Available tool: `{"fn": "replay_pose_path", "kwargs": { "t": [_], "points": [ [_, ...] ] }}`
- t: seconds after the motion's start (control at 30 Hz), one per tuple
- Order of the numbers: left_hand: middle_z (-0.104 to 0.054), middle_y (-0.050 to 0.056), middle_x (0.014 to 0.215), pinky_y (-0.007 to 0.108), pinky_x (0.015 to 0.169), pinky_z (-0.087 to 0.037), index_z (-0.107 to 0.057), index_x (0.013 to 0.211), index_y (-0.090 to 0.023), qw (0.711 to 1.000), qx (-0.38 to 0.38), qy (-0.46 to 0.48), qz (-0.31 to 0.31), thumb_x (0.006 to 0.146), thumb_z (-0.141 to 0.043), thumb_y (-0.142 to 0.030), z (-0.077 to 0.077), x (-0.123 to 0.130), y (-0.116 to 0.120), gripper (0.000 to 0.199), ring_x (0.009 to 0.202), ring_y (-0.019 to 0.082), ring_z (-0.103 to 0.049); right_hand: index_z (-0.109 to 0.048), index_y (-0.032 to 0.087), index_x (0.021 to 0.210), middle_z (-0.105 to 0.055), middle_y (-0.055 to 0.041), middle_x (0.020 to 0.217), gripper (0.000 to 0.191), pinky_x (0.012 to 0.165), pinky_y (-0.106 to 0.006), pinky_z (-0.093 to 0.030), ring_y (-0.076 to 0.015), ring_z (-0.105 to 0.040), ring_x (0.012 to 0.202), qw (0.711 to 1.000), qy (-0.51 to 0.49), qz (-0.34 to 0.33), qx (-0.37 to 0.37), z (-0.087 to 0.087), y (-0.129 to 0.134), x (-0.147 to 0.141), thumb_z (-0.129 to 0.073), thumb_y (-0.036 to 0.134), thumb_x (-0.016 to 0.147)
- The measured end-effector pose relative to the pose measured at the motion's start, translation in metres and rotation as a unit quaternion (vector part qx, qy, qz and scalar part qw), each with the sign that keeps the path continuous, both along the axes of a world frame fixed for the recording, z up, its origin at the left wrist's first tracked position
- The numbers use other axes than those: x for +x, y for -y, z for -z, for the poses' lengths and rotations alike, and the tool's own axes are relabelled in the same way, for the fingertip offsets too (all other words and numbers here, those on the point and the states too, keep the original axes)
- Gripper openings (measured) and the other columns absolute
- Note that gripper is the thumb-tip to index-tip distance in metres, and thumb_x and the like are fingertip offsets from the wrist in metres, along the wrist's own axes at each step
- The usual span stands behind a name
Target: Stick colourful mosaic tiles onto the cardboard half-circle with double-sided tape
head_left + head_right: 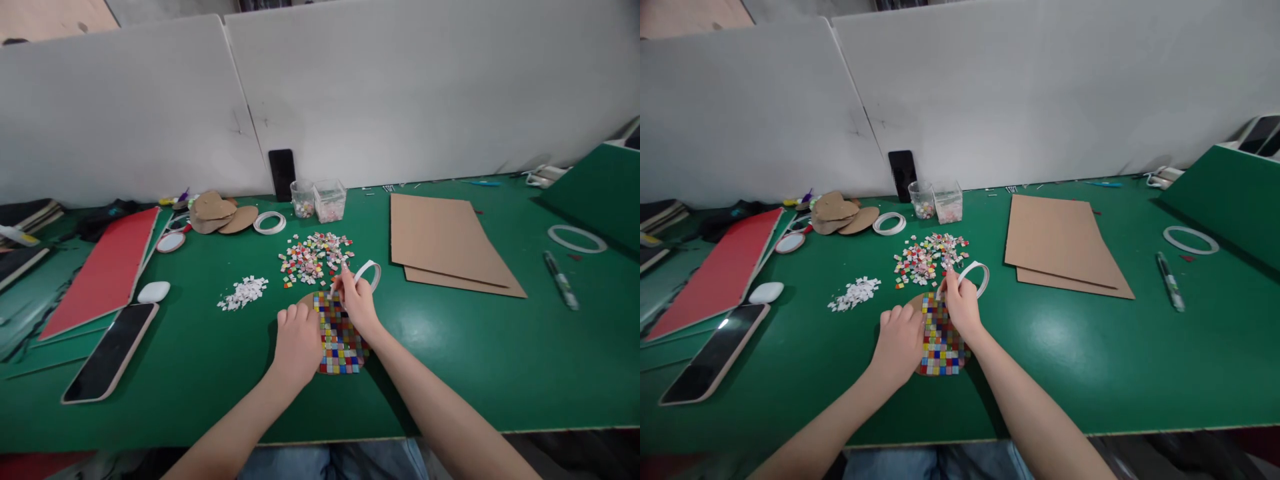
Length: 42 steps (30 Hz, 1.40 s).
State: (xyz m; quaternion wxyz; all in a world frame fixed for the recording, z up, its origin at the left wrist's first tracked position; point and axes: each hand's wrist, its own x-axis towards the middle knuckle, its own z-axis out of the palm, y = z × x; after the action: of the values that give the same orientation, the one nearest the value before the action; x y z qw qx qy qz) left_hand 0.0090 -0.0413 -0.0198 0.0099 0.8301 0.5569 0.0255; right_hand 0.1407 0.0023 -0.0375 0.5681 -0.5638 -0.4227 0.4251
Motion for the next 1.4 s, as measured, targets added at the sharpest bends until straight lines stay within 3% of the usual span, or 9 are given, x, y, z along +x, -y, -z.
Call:
{"fn": "replay_pose_path", "kwargs": {
  "t": [0.27,0.4,0.5,0.73,1.0,1.17,1.4],
  "points": [
    [-0.056,0.013,0.081,0.039,0.068,-0.030,-0.061,0.082,-0.013,0.999,0.023,-0.049,0.000,0.079,-0.037,-0.005,-0.001,0.008,0.004,0.026,0.080,0.027,-0.048,-0.051,0.018,0.053,-0.043,0.0031,0.040,0.051,0.036,-0.022,-0.026,-0.0084,-0.034,0.035,1.000,0.012,-0.009,0.002,0.000,0.001,0.000,-0.036,0.055,0.086],
    [-0.055,0.008,0.076,0.035,0.066,-0.030,-0.057,0.071,-0.017,1.000,-0.004,0.007,0.013,0.086,-0.035,-0.011,-0.001,-0.008,-0.006,0.027,0.074,0.022,-0.048,-0.051,0.018,0.053,-0.036,0.0049,0.039,0.050,0.035,-0.022,-0.023,-0.0080,-0.031,0.034,1.000,-0.014,-0.007,-0.003,-0.001,0.001,0.001,-0.039,0.056,0.084],
    [-0.051,0.006,0.069,0.034,0.064,-0.029,-0.054,0.066,-0.017,0.999,0.039,0.010,-0.033,0.088,-0.032,-0.013,-0.001,-0.022,-0.015,0.032,0.070,0.020,-0.046,-0.050,0.018,0.054,-0.032,0.0063,0.037,0.050,0.034,-0.021,-0.021,-0.0070,-0.029,0.033,0.999,-0.036,-0.013,-0.005,-0.001,0.001,0.001,-0.040,0.056,0.084],
    [-0.054,0.007,0.070,0.037,0.068,-0.031,-0.059,0.067,-0.015,0.992,0.097,-0.047,0.063,0.082,-0.041,-0.014,0.001,-0.020,-0.019,0.024,0.073,0.022,-0.047,-0.050,0.017,0.054,-0.031,0.0068,0.037,0.050,0.033,-0.020,-0.021,-0.0061,-0.028,0.033,0.999,-0.040,-0.014,-0.007,0.002,0.000,0.001,-0.040,0.055,0.084],
    [-0.057,0.009,0.068,0.037,0.067,-0.034,-0.063,0.067,-0.012,0.987,0.118,-0.093,0.064,0.077,-0.047,-0.011,-0.005,-0.010,-0.018,0.018,0.072,0.025,-0.050,-0.048,0.017,0.051,-0.035,0.0055,0.039,0.050,0.037,-0.020,-0.024,-0.0071,-0.031,0.036,1.000,0.014,-0.015,-0.006,0.000,0.001,0.000,-0.041,0.053,0.085],
    [-0.058,0.010,0.068,0.038,0.067,-0.035,-0.063,0.067,-0.012,0.989,0.093,-0.100,0.057,0.076,-0.047,-0.008,-0.006,-0.009,-0.016,0.019,0.073,0.025,-0.050,-0.049,0.017,0.053,-0.033,0.0064,0.038,0.050,0.036,-0.020,-0.023,-0.0069,-0.030,0.035,1.000,0.006,-0.019,-0.012,0.002,0.001,0.000,-0.041,0.054,0.085],
    [-0.056,0.007,0.073,0.038,0.068,-0.033,-0.059,0.070,-0.017,0.996,0.091,-0.001,-0.008,0.086,-0.041,-0.020,-0.025,-0.020,-0.058,0.024,0.076,0.024,-0.049,-0.051,0.017,0.060,-0.031,0.0081,0.039,0.047,0.034,-0.020,-0.019,-0.0063,-0.027,0.034,0.999,-0.052,0.000,-0.014,0.003,-0.001,0.001,-0.041,0.056,0.084]
  ]
}}
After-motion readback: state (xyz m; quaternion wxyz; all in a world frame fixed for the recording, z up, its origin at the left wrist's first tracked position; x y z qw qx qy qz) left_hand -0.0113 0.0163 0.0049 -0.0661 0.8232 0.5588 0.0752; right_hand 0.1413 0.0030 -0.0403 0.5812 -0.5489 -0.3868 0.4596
